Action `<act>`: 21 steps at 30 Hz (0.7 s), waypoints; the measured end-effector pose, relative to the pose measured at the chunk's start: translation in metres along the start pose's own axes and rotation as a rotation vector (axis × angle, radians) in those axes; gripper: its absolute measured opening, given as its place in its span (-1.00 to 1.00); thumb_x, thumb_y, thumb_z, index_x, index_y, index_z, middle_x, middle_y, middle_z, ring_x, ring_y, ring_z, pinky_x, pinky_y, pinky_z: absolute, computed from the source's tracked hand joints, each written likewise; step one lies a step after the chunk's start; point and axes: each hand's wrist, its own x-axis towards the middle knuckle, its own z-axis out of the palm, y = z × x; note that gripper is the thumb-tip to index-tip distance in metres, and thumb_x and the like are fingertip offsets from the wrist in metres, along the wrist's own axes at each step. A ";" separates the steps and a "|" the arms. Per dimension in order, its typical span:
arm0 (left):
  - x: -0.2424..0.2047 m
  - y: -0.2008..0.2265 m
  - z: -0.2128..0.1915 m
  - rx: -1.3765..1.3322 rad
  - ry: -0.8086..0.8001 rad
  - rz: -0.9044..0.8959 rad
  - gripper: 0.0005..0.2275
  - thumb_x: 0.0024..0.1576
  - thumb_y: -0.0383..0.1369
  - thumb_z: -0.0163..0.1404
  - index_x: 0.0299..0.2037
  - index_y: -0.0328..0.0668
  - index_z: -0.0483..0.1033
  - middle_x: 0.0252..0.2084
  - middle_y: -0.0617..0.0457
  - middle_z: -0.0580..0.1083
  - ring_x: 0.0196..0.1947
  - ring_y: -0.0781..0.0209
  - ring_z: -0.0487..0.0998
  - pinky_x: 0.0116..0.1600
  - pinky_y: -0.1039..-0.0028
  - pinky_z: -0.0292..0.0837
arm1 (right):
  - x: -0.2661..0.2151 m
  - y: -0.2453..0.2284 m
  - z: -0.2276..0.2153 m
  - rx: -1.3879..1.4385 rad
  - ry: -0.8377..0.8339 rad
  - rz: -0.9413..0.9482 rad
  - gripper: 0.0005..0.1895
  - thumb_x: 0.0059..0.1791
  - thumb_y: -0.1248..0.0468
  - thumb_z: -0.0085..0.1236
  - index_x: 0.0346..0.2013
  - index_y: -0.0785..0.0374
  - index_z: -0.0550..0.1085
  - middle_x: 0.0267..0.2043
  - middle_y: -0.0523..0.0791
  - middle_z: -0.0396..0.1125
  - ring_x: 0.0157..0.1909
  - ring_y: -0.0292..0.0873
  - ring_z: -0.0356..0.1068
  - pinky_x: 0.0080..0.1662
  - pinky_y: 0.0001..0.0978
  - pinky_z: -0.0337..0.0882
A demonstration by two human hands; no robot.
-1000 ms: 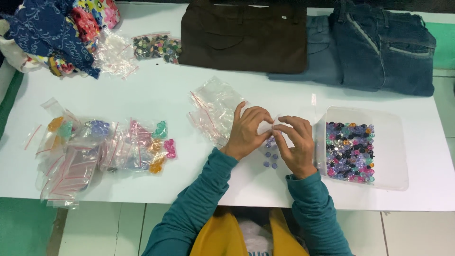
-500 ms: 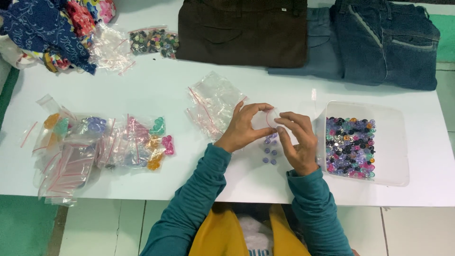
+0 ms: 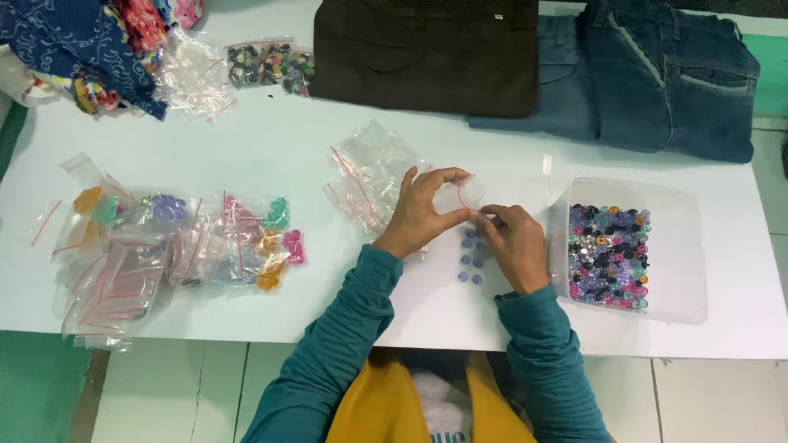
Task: Sorting small purple buttons from a container and placing them into small plastic bags
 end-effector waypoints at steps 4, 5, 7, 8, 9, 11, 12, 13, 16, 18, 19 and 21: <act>0.000 0.000 0.001 -0.002 0.000 0.004 -0.45 0.00 -0.06 0.33 0.18 0.08 0.46 0.02 0.16 0.55 0.15 0.06 0.53 0.44 -0.25 -0.16 | 0.010 0.029 0.025 -0.084 0.011 -0.055 -0.75 0.03 0.12 0.32 -0.16 0.25 0.63 -0.39 -0.01 0.43 -0.33 0.04 0.49 -0.29 -0.14 0.48; 0.000 -0.001 0.001 -0.001 -0.001 0.001 -0.45 0.00 -0.04 0.32 0.18 0.09 0.46 0.03 0.17 0.55 0.15 0.08 0.53 0.44 -0.24 -0.16 | 0.012 0.038 0.031 -0.105 0.029 -0.069 -0.76 0.01 0.13 0.34 -0.19 0.24 0.63 -0.39 -0.02 0.43 -0.33 0.04 0.50 -0.30 -0.15 0.49; 0.000 0.000 0.001 0.000 -0.004 -0.002 -0.45 0.00 -0.03 0.32 0.18 0.10 0.46 0.04 0.18 0.55 0.16 0.09 0.53 0.44 -0.24 -0.15 | 0.012 0.045 0.037 -0.124 0.047 -0.081 -0.76 -0.01 0.13 0.36 -0.21 0.24 0.63 -0.39 -0.03 0.42 -0.33 0.03 0.50 -0.31 -0.16 0.50; 0.000 0.001 0.001 -0.009 -0.015 -0.010 -0.44 -0.01 -0.05 0.32 0.19 0.09 0.46 0.03 0.15 0.55 0.16 0.06 0.52 0.44 -0.26 -0.16 | 0.011 0.044 0.036 -0.128 0.030 -0.066 -0.79 -0.02 0.18 0.35 -0.19 0.25 0.62 -0.36 -0.02 0.43 -0.30 0.06 0.51 -0.29 -0.14 0.50; 0.000 0.002 0.000 -0.018 -0.026 -0.019 -0.44 -0.01 -0.06 0.33 0.19 0.08 0.46 0.03 0.13 0.55 0.16 0.04 0.52 0.44 -0.27 -0.18 | 0.011 0.043 0.035 -0.133 0.013 -0.050 -0.80 -0.03 0.22 0.34 -0.18 0.25 0.62 -0.34 0.00 0.43 -0.27 0.08 0.51 -0.27 -0.12 0.51; 0.000 0.005 0.000 -0.015 -0.031 -0.022 -0.44 -0.01 -0.06 0.32 0.19 0.09 0.46 0.03 0.13 0.55 0.17 0.04 0.51 0.45 -0.26 -0.18 | 0.011 0.041 0.033 -0.151 0.020 -0.053 -0.82 -0.03 0.22 0.34 -0.19 0.23 0.62 -0.35 -0.03 0.43 -0.27 0.06 0.51 -0.26 -0.13 0.51; 0.000 0.007 0.000 -0.012 -0.035 -0.022 -0.45 0.00 -0.07 0.32 0.19 0.09 0.46 0.03 0.12 0.55 0.18 0.05 0.51 0.45 -0.26 -0.18 | 0.011 0.041 0.032 -0.171 0.031 -0.056 -0.83 -0.02 0.22 0.33 -0.20 0.22 0.61 -0.35 -0.05 0.42 -0.28 0.04 0.51 -0.26 -0.15 0.51; 0.000 0.006 0.000 -0.011 -0.037 -0.022 -0.45 0.00 -0.07 0.32 0.19 0.09 0.46 0.03 0.12 0.55 0.18 0.05 0.51 0.45 -0.26 -0.18 | 0.011 0.042 0.031 -0.170 0.031 -0.054 -0.83 -0.02 0.22 0.33 -0.20 0.22 0.61 -0.35 -0.05 0.42 -0.28 0.04 0.51 -0.26 -0.15 0.51; 0.000 0.007 0.001 -0.015 -0.057 -0.015 -0.48 0.03 -0.09 0.31 0.17 0.05 0.46 0.03 0.09 0.54 0.17 0.00 0.51 0.43 -0.25 -0.17 | 0.009 0.041 0.025 -0.113 0.013 -0.068 -0.87 0.01 0.26 0.31 -0.22 0.26 0.60 -0.34 0.01 0.42 -0.25 0.13 0.51 -0.27 -0.12 0.50; -0.001 0.009 0.001 -0.004 -0.068 -0.032 -0.47 0.01 -0.06 0.31 0.19 0.11 0.47 0.04 0.15 0.55 0.19 0.07 0.51 0.45 -0.25 -0.20 | 0.005 0.036 0.018 -0.099 0.040 -0.073 -0.87 0.02 0.25 0.32 -0.22 0.26 0.61 -0.34 0.00 0.44 -0.25 0.07 0.54 -0.27 -0.18 0.52; -0.001 0.007 0.002 -0.004 -0.070 -0.031 -0.47 0.01 -0.06 0.31 0.19 0.11 0.47 0.04 0.15 0.55 0.19 0.07 0.51 0.45 -0.25 -0.20 | 0.005 0.038 0.017 -0.099 0.041 -0.072 -0.87 0.02 0.25 0.32 -0.22 0.26 0.61 -0.34 0.00 0.44 -0.25 0.07 0.54 -0.27 -0.18 0.52; -0.002 0.004 0.004 0.014 -0.069 -0.017 -0.46 0.01 -0.07 0.32 0.19 0.08 0.46 0.06 0.12 0.54 0.19 0.06 0.50 0.45 -0.26 -0.21 | 0.003 0.042 0.016 -0.037 0.027 -0.059 -0.85 0.03 0.23 0.30 -0.22 0.26 0.61 -0.33 0.01 0.43 -0.25 0.08 0.53 -0.31 -0.24 0.51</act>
